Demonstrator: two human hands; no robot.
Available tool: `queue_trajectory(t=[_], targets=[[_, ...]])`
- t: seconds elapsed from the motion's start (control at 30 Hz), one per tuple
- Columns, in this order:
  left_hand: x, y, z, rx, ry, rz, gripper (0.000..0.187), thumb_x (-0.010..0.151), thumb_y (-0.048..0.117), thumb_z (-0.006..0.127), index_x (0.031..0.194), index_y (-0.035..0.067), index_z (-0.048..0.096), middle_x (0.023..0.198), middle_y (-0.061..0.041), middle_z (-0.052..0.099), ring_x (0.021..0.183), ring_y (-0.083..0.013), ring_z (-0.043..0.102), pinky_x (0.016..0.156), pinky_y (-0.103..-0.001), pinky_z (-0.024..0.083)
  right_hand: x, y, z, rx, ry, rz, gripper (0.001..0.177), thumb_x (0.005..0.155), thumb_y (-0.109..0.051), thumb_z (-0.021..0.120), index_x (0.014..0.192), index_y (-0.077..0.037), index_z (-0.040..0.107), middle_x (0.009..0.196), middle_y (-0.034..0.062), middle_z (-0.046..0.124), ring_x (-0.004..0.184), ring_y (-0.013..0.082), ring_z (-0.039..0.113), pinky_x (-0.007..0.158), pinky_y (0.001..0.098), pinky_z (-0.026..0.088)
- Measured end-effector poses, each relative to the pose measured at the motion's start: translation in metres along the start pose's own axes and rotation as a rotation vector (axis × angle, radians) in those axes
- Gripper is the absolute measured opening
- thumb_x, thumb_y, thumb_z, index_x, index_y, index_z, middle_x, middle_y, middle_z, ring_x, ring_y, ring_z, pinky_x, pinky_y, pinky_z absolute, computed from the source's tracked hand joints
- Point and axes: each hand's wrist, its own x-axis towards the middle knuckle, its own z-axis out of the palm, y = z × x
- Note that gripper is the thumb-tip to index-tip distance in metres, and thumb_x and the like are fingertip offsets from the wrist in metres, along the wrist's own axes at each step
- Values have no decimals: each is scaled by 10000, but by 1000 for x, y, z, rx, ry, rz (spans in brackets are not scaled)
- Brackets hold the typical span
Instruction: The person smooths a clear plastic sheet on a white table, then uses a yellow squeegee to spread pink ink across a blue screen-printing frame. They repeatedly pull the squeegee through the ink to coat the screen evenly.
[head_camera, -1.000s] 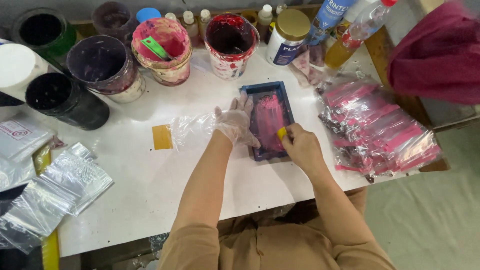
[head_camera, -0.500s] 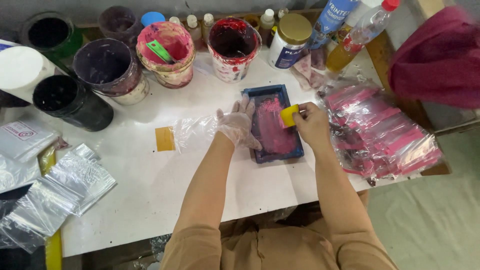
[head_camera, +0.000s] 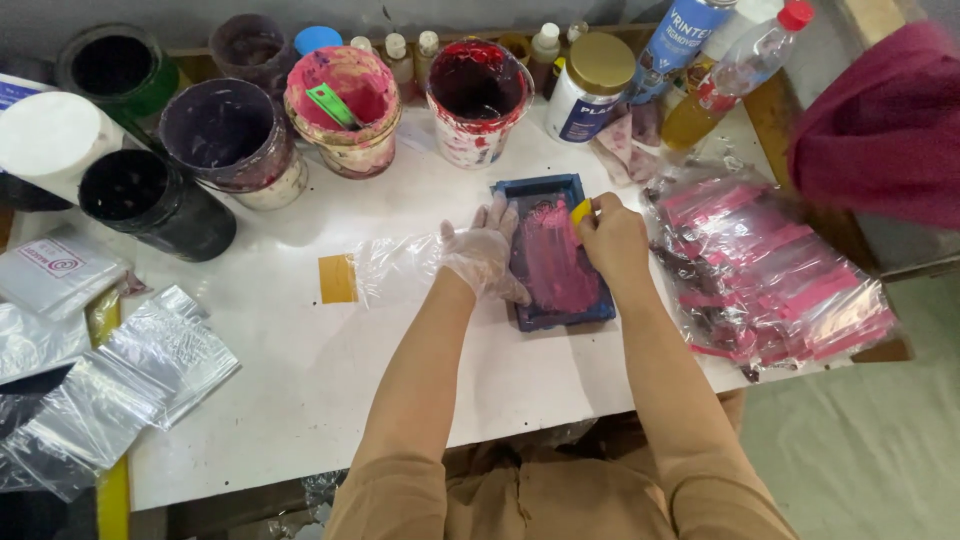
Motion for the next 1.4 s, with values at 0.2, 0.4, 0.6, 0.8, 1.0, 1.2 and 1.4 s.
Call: queue_trajectory(t=[0.2, 0.4, 0.6, 0.8, 1.0, 1.2, 1.4], targets=[[4, 0, 4, 24, 20, 1, 1378, 692, 751, 798, 1662, 219, -24, 1746, 22, -84, 1606, -200, -21, 1229, -701, 18, -13, -18, -5, 47, -108, 25, 273, 939, -238, 621, 1154, -87, 694, 934, 183, 773, 958, 414, 733, 837, 527, 581], [8, -2, 7, 99, 8, 3, 1360, 705, 833, 716, 1661, 205, -19, 1743, 17, -98, 1603, -200, -42, 1234, -697, 24, -11, -12, -2, 92, -129, -138, 226, 931, -243, 644, 1112, -132, 722, 928, 158, 773, 941, 391, 735, 833, 507, 583], [21, -8, 22, 60, 45, 35, 1381, 663, 832, 727, 1659, 230, -19, 1745, 30, -107, 1607, -212, -49, 1229, -715, 0, -18, -15, -10, 81, -128, -225, 214, 982, -222, 619, 1175, -154, 684, 1013, 133, 779, 979, 370, 732, 872, 496, 574], [40, -17, 43, 53, 104, 53, 1446, 577, 975, 613, 1653, 261, -37, 1741, 20, -120, 1603, -215, -74, 1204, -740, -14, -26, 15, 26, -59, 69, -462, 148, 950, -197, 657, 1093, -165, 679, 847, 111, 734, 834, 315, 731, 792, 406, 600], [38, -15, 39, 31, 125, 37, 1424, 600, 975, 595, 1651, 261, -48, 1740, 7, -133, 1602, -217, -96, 1204, -731, -40, -30, 17, 23, 7, 47, -391, 160, 959, -203, 665, 1096, -121, 677, 935, 139, 752, 908, 349, 728, 834, 439, 592], [46, -21, 48, -3, 130, 61, 1457, 587, 950, 645, 1654, 253, -63, 1735, 15, -161, 1602, -237, -90, 1192, -747, -14, -19, 42, 50, -66, 221, -772, 50, 898, -200, 702, 883, -178, 660, 729, 62, 659, 778, 286, 692, 768, 402, 544], [47, -23, 47, 5, 158, 84, 1453, 584, 988, 589, 1654, 254, -63, 1736, -3, -155, 1601, -266, -96, 1188, -754, -25, -32, 46, 45, -148, 324, -834, 189, 1005, -252, 588, 826, -196, 605, 712, 26, 650, 754, 217, 672, 731, 350, 509]])
